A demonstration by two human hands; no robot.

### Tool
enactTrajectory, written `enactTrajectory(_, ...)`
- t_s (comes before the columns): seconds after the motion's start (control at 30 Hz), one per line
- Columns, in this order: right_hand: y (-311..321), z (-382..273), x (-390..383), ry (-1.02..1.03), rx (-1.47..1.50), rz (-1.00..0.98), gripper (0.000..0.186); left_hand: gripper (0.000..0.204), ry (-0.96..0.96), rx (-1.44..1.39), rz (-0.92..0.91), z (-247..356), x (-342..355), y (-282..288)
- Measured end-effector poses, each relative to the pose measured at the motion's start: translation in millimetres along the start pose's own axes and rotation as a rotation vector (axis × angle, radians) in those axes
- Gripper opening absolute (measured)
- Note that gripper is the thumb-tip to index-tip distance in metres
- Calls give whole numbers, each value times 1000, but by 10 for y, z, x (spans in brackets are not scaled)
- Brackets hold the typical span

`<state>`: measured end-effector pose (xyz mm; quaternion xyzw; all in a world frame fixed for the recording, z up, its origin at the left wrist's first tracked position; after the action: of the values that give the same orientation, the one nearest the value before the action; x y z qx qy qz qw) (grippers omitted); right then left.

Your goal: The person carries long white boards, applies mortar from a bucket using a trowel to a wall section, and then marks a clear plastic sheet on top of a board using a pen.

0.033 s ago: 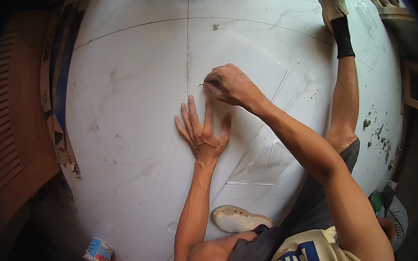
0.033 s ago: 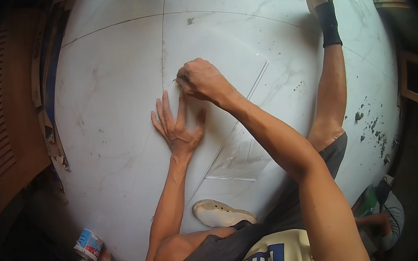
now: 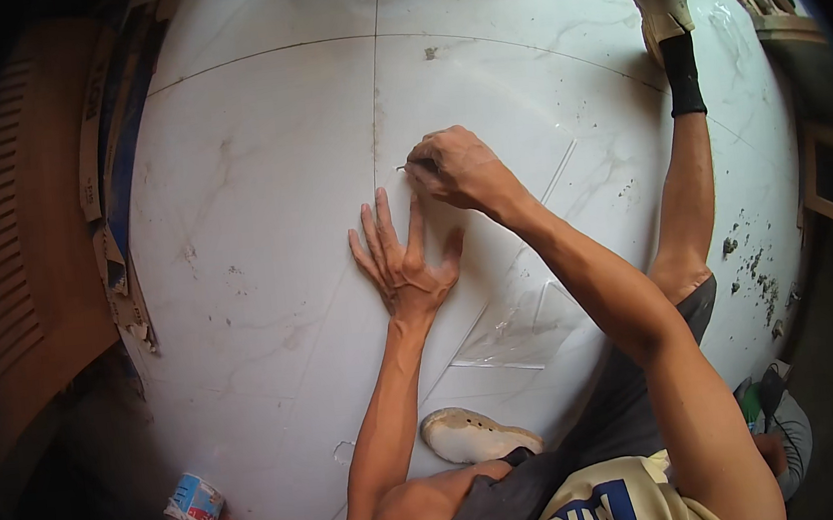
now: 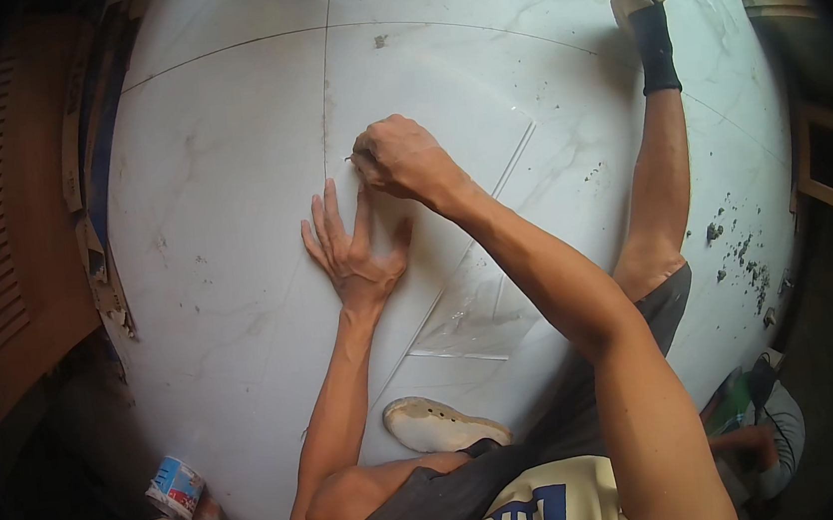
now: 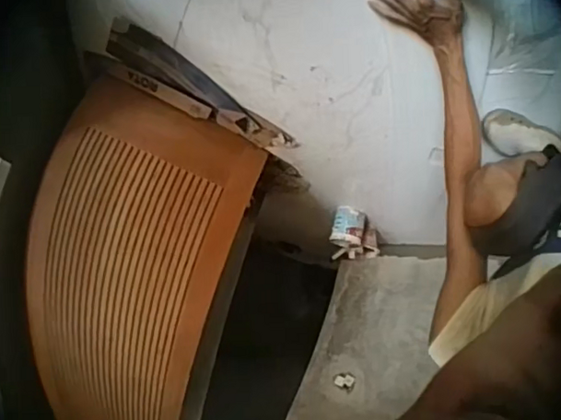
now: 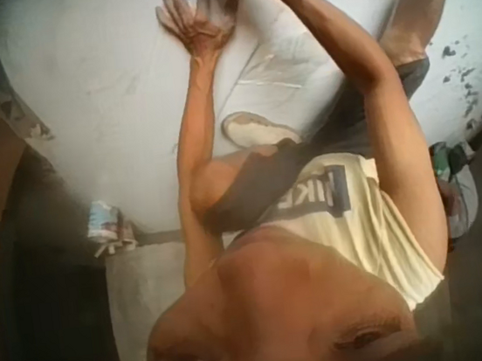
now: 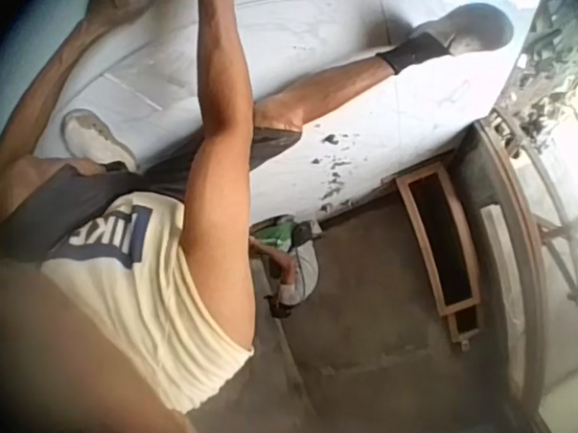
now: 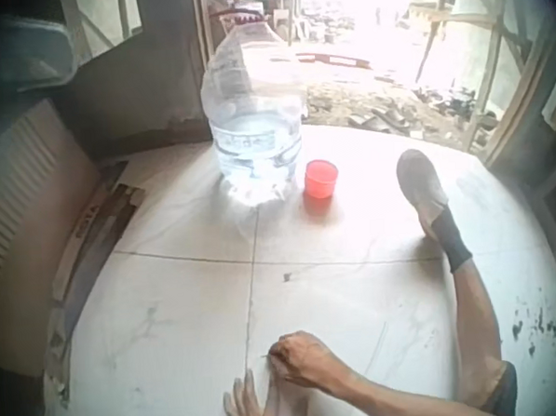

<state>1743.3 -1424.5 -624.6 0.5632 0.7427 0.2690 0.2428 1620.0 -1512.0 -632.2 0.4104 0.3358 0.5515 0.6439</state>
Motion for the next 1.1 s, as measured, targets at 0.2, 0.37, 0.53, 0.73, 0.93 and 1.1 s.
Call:
enactTrajectory(0.2, 3, 43, 55, -26, 77, 29, 18, 89, -7, -59, -21, 3, -17, 12)
enactTrajectory(0.37, -31, 110, 32, -84, 59, -2, 19, 93, -12, -31, -14, -10, -14, -9)
enactTrajectory(0.53, -31, 65, 79, -17, 67, 18, 20, 91, -12, -55, -11, -17, -16, -17)
enactTrajectory(0.73, -68, 216, -155, -215, 78, -83, 24, 90, -2, -71, 1, -43, -25, -47)
enactTrajectory(0.93, 174, 391, -1128, -388, 123, 87, 21, 92, -11, -45, 13, -73, -48, -82)
enactTrajectory(1.1, 307, 506, -1818, -602, 51, -46, 23, 92, -22, -53, 13, -67, -46, -76)
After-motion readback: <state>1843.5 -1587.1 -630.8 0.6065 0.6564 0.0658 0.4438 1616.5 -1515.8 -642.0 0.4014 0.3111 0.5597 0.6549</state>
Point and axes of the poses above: each hand's wrist, its own x-axis towards the middle knuckle, its own y-axis out of the back of the hand, z = x × y, the point moved 8 cm from there along x, towards the middle knuckle, and after that the axes turned 7 degrees about y, right-handed, at the moved point
